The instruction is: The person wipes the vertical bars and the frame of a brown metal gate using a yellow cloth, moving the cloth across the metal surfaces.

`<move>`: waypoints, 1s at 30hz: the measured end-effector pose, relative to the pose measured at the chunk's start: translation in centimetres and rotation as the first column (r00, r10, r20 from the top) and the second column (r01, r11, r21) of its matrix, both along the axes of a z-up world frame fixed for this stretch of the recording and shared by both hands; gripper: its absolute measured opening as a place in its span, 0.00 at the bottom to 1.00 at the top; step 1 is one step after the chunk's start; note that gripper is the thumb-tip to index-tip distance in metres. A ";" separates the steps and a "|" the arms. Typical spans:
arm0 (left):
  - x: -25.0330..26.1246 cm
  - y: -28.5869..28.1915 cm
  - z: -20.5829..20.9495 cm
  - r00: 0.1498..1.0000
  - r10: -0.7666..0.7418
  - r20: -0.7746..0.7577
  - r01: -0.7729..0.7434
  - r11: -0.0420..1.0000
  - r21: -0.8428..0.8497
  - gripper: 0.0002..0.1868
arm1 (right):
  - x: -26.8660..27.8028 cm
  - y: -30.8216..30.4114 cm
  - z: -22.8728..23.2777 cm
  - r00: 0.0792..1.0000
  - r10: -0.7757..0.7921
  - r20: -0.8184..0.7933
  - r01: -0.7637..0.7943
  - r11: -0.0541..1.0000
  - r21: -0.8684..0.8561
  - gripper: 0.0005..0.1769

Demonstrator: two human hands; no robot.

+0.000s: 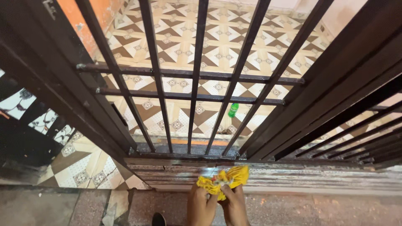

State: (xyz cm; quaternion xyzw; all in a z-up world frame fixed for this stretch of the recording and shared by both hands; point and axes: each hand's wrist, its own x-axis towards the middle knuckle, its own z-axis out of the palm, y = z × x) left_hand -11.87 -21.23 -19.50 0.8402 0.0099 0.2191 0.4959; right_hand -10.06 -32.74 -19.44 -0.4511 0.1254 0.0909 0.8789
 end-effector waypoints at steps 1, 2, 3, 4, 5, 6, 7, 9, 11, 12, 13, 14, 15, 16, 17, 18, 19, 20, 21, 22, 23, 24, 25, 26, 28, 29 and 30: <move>0.3 0.3 -1.4 0.995 -0.035 -0.098 0.025 0.994 -0.108 0.13 | 0.1 0.2 0.0 0.998 -0.039 -0.048 0.035 0.997 -0.072 0.38; 0.8 0.6 -2.8 0.978 -0.081 -0.193 0.038 0.976 -0.215 0.12 | 0.2 0.4 -0.1 0.992 -0.080 -0.095 0.066 0.987 -0.144 0.37; 1.3 0.8 -4.0 0.978 -0.085 -0.189 0.044 0.976 -0.211 0.12 | 0.4 0.7 -0.5 0.992 -0.085 -0.091 0.072 0.988 -0.140 0.37; 1.5 0.9 -5.0 0.968 -0.185 -0.172 0.094 0.897 -0.432 0.13 | 0.5 0.8 -0.9 0.988 -0.155 -0.009 0.152 0.979 -0.133 0.40; 2.0 1.1 -5.9 0.950 -0.282 -0.134 0.139 0.766 -0.627 0.14 | 0.8 1.1 -1.3 0.970 -0.231 0.073 0.238 0.964 -0.118 0.43; 2.6 1.6 -6.7 0.948 -0.292 -0.129 0.152 0.768 -0.622 0.14 | 1.3 1.5 -1.9 0.967 -0.242 0.078 0.249 0.962 -0.111 0.43; 2.4 1.7 -7.5 0.899 -0.358 -0.251 0.068 0.682 -0.728 0.16 | 1.1 1.6 -2.5 0.954 -0.298 0.034 0.300 0.943 -0.140 0.49; 2.6 2.0 -8.9 0.819 -0.449 -0.356 -0.029 0.589 -0.808 0.18 | 1.1 1.7 -3.5 0.929 -0.370 -0.009 0.363 0.915 -0.175 0.56; 3.5 2.7 -9.7 0.734 -0.551 -0.397 -0.064 0.526 -0.848 0.20 | 1.5 2.0 -3.8 0.946 -0.325 -0.005 0.325 0.946 -0.001 0.62; 3.7 3.0 -9.6 0.726 -0.563 -0.396 -0.055 0.526 -0.849 0.20 | 1.5 1.9 -3.5 0.941 -0.340 -0.004 0.340 0.941 -0.002 0.62; 3.7 3.4 -9.3 0.788 -0.509 -0.345 0.079 0.639 -0.765 0.21 | 1.3 1.7 -2.9 0.982 -0.191 0.008 0.181 0.944 0.275 0.55; 4.0 3.8 -8.6 0.839 -0.472 -0.272 0.205 0.736 -0.646 0.22 | 1.1 1.7 -2.2 0.997 -0.046 0.061 0.007 0.851 0.526 0.49; 4.2 4.4 -7.8 0.833 -0.480 -0.276 0.210 0.736 -0.644 0.22 | 0.9 2.0 -1.6 0.997 -0.056 0.058 0.017 0.849 0.529 0.49; 4.4 5.0 -6.7 0.846 -0.371 -0.382 0.289 0.922 -0.256 0.22 | 0.6 2.3 -0.9 0.981 0.044 0.187 -0.108 0.931 0.348 0.44; 4.7 5.5 -5.5 0.875 -0.229 -0.426 0.331 0.926 0.182 0.25 | 0.6 2.5 -0.1 0.942 0.167 0.291 -0.214 0.967 0.138 0.39; 5.3 6.4 -4.0 0.873 -0.236 -0.427 0.339 0.923 0.184 0.25 | 0.8 2.5 0.8 0.944 0.157 0.290 -0.204 0.969 0.141 0.39; 5.7 7.3 -2.6 0.679 -0.443 -0.585 0.404 0.891 -0.206 0.28 | 1.1 2.0 1.8 0.942 0.256 0.218 -0.215 0.957 -0.196 0.32; 5.8 7.7 -1.2 0.438 -0.662 -0.609 0.339 0.749 -0.570 0.30 | 1.5 1.5 2.9 0.938 0.327 0.114 -0.228 0.831 -0.508 0.26; 5.8 7.7 0.1 0.440 -0.661 -0.608 0.338 0.749 -0.570 0.30 | 2.1 1.0 4.4 0.937 0.329 0.115 -0.229 0.830 -0.509 0.26; 5.8 7.5 1.3 0.443 -0.728 -0.524 0.364 0.680 -0.637 0.28 | 2.7 0.5 6.1 0.977 0.183 0.111 -0.083 0.803 -0.590 0.22; 5.8 7.7 2.4 0.447 -0.781 -0.436 0.389 0.608 -0.692 0.25 | 3.3 0.4 8.0 0.992 0.037 0.124 0.054 0.748 -0.661 0.17; 5.9 8.2 3.3 0.454 -0.777 -0.436 0.388 0.613 -0.688 0.25 | 3.8 0.4 9.9 0.967 -0.084 0.242 0.219 0.763 -0.609 0.18; 5.9 8.3 3.9 0.586 -0.702 -0.405 0.413 0.689 -0.595 0.25 | 4.2 0.3 11.7 0.914 -0.207 0.349 0.377 0.752 -0.541 0.19; 6.0 8.3 4.3 0.705 -0.615 -0.354 0.416 0.762 -0.497 0.25 | 4.7 0.7 13.3 0.810 -0.222 0.543 0.529 0.675 -0.514 0.15; 6.3 8.3 4.7 0.726 -0.605 -0.326 0.369 0.743 -0.558 0.26 | 6.7 2.0 15.6 0.668 -0.199 0.717 0.660 0.603 -0.447 0.12; 5.9 8.2 4.7 0.738 -0.598 -0.312 0.320 0.717 -0.619 0.28 | 8.3 3.0 15.9 0.534 -0.073 0.842 0.830 0.232 -0.507 0.17; 5.3 8.0 4.7 0.742 -0.592 -0.315 0.309 0.719 -0.623 0.28 | 9.1 3.4 15.7 0.429 0.123 0.895 0.899 -0.158 -0.409 0.24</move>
